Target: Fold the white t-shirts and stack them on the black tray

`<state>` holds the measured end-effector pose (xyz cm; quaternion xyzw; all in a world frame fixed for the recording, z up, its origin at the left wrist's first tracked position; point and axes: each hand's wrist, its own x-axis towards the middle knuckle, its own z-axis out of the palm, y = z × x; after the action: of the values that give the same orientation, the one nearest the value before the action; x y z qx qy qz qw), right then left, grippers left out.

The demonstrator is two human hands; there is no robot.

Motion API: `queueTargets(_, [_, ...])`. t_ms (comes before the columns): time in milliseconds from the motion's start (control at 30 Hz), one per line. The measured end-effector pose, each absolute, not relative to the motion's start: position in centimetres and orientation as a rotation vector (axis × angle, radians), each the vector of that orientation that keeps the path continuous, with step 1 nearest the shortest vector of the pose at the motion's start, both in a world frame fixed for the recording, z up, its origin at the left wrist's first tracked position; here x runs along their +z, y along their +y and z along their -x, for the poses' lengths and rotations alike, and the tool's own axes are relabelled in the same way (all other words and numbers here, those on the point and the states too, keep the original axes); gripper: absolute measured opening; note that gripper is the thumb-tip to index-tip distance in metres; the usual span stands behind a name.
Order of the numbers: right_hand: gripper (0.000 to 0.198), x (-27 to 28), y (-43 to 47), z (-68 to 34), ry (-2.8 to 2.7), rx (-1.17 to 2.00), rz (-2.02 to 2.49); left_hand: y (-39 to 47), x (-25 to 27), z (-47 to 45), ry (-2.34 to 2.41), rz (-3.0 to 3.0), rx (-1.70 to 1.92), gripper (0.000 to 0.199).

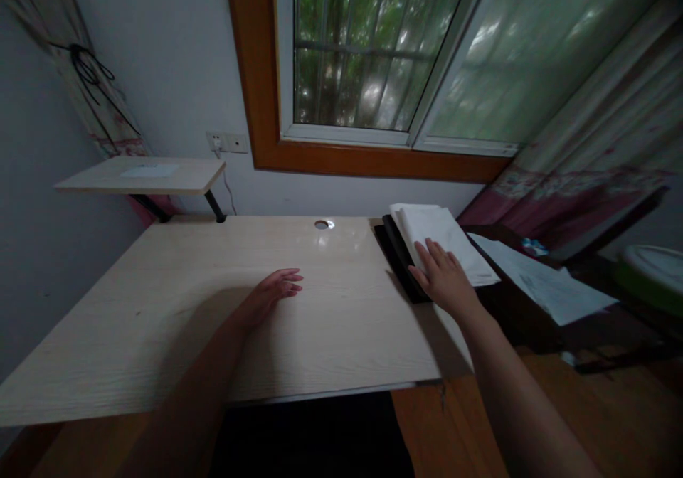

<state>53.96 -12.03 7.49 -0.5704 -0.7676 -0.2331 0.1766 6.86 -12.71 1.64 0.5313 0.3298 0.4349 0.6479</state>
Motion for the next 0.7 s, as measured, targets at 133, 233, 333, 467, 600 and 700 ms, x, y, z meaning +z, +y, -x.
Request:
queueTargets(133, [0.062,7.5,-13.5,-53.7,-2.163,-0.635,1.611,-12.8,1.8,-6.9,0.760,-1.207,0.998,0.046])
queueTargets(233, [0.059,7.9,-14.5,-52.5,-2.141,-0.601,1.590,-13.0,2.1,-7.1,0.788,-1.204,1.038,0.045])
queueTargets(333, [0.055,8.0,-15.4,-50.5,-2.196,-0.490,1.460,-13.0,2.3,-7.3,0.845,-1.249,1.116,0.047])
queueTargets(467, [0.059,7.2,-16.0,-46.9,-2.337,-0.191,1.208,-12.5,2.4,-7.2,0.963,-1.515,1.243,0.051])
queueTargets(600, [0.067,6.3,-15.8,-42.9,-2.429,0.088,1.126,-11.9,2.5,-6.9,1.063,-1.968,1.177,0.057])
queueTargets(700, [0.070,5.9,-15.1,-40.4,-2.489,0.189,1.070,-11.7,2.4,-6.4,1.084,-2.258,1.014,0.065])
